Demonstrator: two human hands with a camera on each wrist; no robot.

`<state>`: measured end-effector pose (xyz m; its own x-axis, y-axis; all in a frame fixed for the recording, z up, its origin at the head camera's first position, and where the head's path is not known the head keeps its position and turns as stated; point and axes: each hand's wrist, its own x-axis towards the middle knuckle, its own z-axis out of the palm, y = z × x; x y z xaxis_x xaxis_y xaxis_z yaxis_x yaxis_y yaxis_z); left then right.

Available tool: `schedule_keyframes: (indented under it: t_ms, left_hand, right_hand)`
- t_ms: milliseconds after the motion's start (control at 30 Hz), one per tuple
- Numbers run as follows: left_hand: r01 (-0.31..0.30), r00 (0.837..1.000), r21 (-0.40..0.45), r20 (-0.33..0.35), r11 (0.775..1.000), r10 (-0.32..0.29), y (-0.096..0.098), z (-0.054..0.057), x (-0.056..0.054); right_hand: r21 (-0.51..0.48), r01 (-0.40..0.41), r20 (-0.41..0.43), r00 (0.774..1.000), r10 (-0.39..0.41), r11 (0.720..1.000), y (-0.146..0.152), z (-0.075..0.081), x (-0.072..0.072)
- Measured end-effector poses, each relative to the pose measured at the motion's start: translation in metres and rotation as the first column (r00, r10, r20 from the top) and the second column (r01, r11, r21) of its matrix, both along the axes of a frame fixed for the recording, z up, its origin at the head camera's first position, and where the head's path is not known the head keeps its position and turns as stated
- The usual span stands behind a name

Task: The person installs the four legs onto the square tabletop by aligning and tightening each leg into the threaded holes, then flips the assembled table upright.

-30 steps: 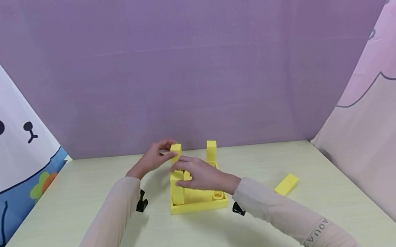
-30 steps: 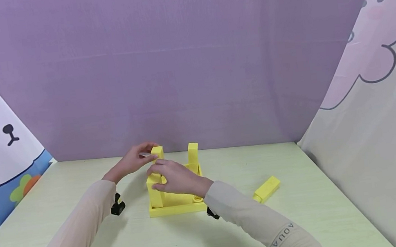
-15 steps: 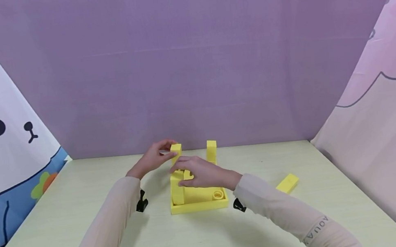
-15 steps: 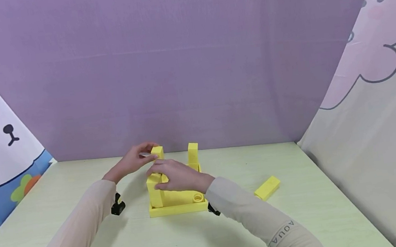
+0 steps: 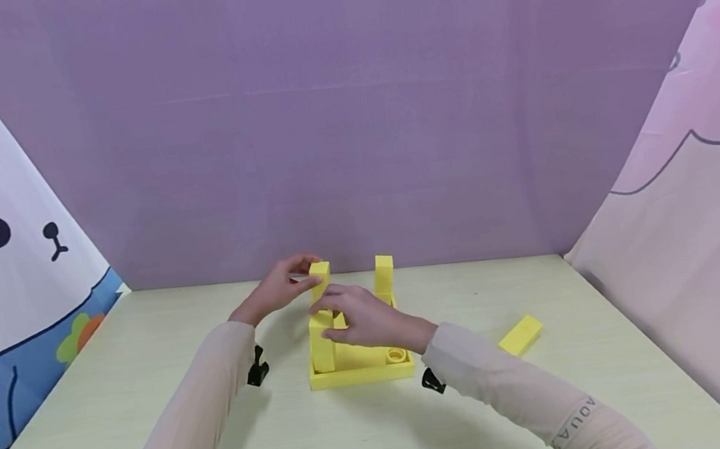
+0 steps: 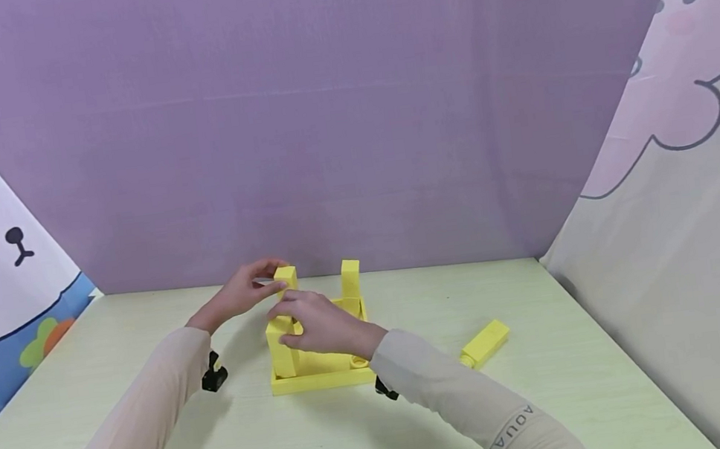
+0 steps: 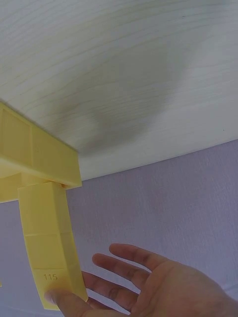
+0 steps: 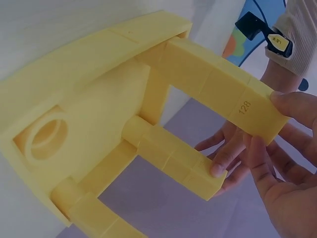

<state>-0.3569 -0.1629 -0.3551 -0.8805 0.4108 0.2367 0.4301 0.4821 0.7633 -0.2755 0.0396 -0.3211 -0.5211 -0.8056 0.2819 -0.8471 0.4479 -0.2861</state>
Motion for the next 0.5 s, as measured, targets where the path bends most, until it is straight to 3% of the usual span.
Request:
schedule_keyframes:
  t_ms: [500]
  left_hand:
    - [0.0,1.0,-0.007,-0.004,1.0,-0.001,-0.0009,-0.0019,-0.0027]
  right_hand:
    - [-0.022,0.004,0.021,1.0,-0.004,1.0,0.0001,-0.0023,-0.002]
